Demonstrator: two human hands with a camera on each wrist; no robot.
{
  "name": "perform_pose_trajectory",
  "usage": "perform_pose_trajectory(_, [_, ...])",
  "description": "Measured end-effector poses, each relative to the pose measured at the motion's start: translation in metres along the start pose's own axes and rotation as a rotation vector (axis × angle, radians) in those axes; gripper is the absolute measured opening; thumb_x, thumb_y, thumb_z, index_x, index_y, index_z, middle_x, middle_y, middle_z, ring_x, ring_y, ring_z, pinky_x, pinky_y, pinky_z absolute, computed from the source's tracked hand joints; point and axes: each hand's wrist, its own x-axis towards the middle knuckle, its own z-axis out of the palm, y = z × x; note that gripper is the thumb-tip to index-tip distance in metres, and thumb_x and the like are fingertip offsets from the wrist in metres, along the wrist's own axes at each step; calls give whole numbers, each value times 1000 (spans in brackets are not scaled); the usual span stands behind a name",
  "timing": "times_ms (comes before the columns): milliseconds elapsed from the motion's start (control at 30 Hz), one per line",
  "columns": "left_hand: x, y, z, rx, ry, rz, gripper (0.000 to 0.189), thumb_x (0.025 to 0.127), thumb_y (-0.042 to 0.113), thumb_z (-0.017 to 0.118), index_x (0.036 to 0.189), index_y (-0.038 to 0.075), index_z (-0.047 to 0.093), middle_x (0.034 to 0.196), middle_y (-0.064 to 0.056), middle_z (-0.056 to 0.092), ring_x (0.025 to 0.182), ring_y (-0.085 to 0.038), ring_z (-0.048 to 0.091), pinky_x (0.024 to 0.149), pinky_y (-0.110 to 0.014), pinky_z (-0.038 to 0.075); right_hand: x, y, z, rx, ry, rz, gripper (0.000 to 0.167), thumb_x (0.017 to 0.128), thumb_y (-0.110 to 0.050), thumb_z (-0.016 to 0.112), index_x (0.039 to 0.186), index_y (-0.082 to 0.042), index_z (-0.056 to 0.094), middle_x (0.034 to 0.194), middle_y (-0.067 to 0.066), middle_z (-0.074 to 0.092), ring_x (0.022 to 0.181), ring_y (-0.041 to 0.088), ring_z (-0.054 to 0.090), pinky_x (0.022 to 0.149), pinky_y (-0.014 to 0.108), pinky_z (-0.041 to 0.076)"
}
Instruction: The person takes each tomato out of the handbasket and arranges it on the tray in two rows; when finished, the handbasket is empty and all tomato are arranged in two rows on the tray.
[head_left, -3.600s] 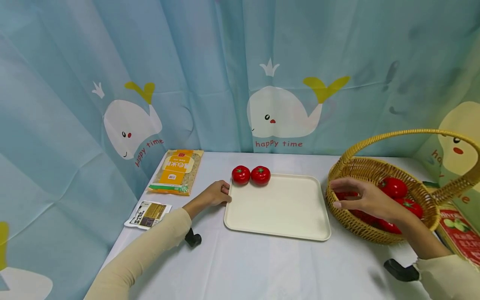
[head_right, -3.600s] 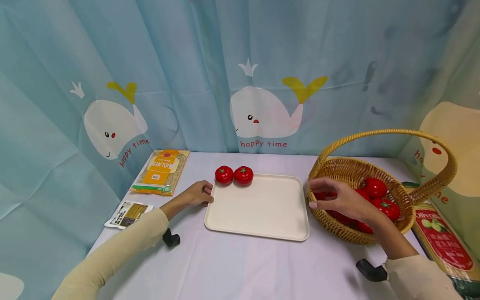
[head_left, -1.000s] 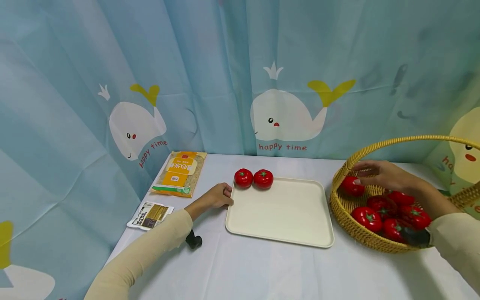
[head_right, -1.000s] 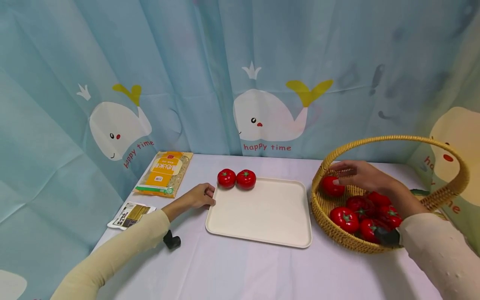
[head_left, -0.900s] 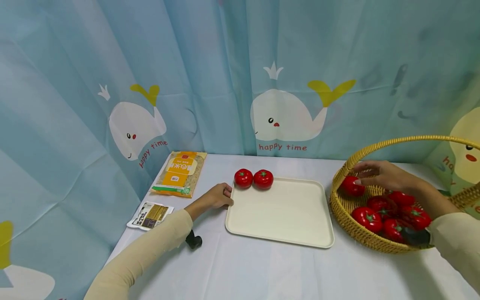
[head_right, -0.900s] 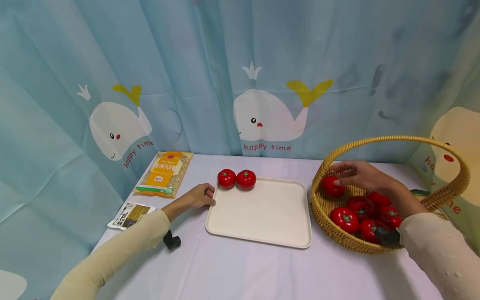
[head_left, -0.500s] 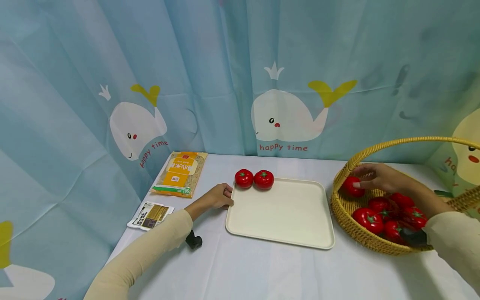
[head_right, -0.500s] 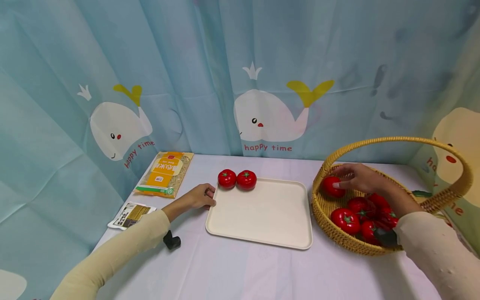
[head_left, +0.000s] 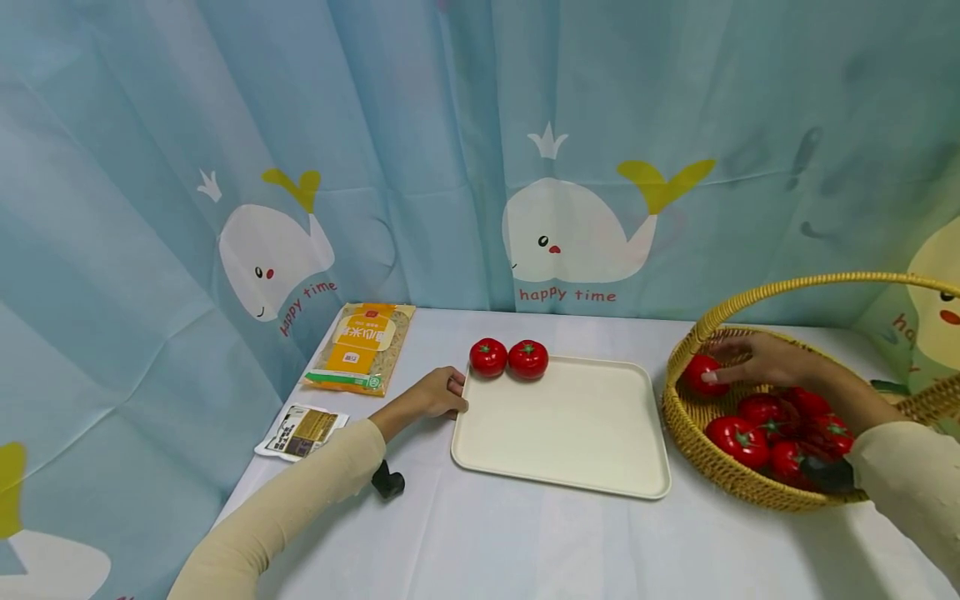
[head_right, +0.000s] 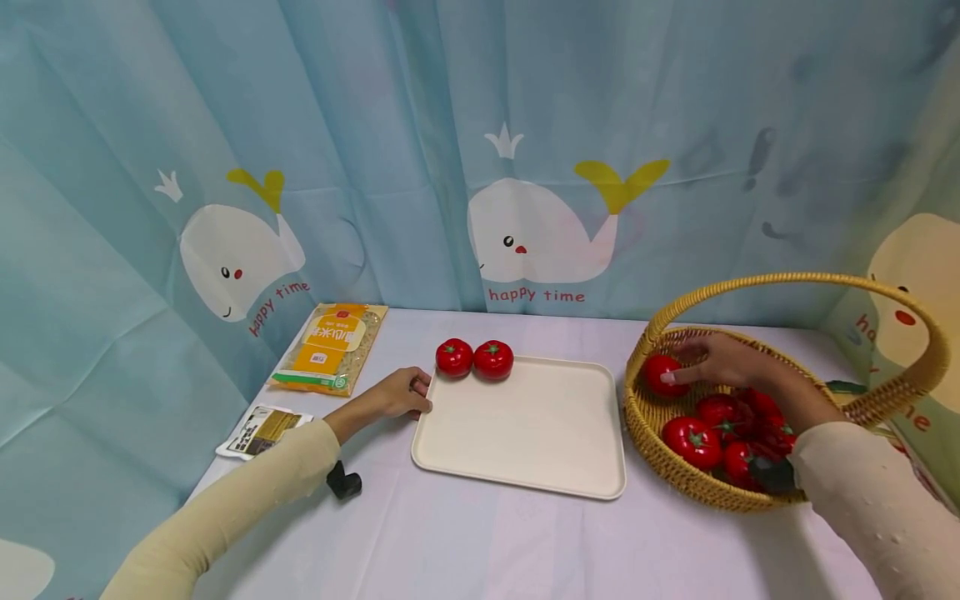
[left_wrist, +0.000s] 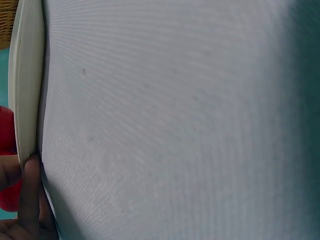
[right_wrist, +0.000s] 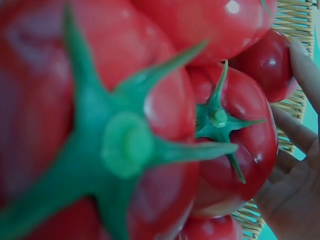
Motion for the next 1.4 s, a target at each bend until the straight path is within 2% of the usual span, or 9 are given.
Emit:
perform_pose_trajectory(133, [0,0,0,1,0,2,41,83,-2,72,121,-4,55,94,-9,59,77,-15,60,67,-27,62,0,-1,1,-1,-28,9,66,95,-36,68,137,13,51,136,37,53,120,53,54,90,55,56])
perform_pose_trajectory(333, [0,0,0,8,0,6,41,83,-2,72,120,-3,56,93,-8,58,77,-15,59,66,-26,62,1,-2,2,-26,-39,14,70,95,-40,67,135,15,51,136,37,52,123,58,49,95,63,51])
perform_pose_trajectory(500, [-1,1,1,15,2,6,40,83,-2,72,120,-3,56,93,-8,58,77,-15,59,66,-26,62,3,2,5,-23,-35,14,69,94,-40,67,135,14,52,135,36,54,123,57,50,96,64,50])
perform_pose_trajectory(633, [-1,1,0,10,0,7,40,83,-2,72,120,-3,56,93,-8,58,77,-15,59,67,-27,63,5,3,6,-14,-30,13,69,93,-40,68,134,13,53,131,32,58,118,51,56,93,59,54])
perform_pose_trajectory(833, [0,0,0,15,0,6,40,83,-2,72,120,-3,56,93,-8,59,76,-15,60,66,-26,62,5,0,6,2,-20,10,66,91,-39,71,131,11,55,124,24,63,112,39,61,84,40,57])
perform_pose_trajectory(967, [1,0,0,18,-1,5,40,83,-2,72,120,-3,56,93,-8,59,77,-15,60,66,-26,62,4,-1,7,56,-28,8,63,92,-36,72,133,8,54,127,22,63,111,33,62,81,33,56])
perform_pose_trajectory(1100, [1,0,0,13,-2,3,41,83,-2,72,120,-3,56,93,-8,58,77,-15,59,67,-26,62,2,-2,6,190,-58,19,64,94,-31,70,140,8,47,134,27,57,109,29,64,80,36,62])
perform_pose_trajectory(1200, [0,0,0,7,-2,2,41,83,-2,72,120,-3,55,93,-8,57,77,-15,59,67,-26,62,1,-2,4,273,-72,22,67,95,-27,69,144,9,40,139,33,50,111,33,65,82,42,63])
perform_pose_trajectory(1400, [0,0,0,-2,-2,9,41,83,-3,72,120,-4,55,93,-8,57,76,-15,59,66,-26,62,-3,-6,0,294,-50,11,70,96,-25,67,146,11,33,144,39,41,116,42,61,85,44,62])
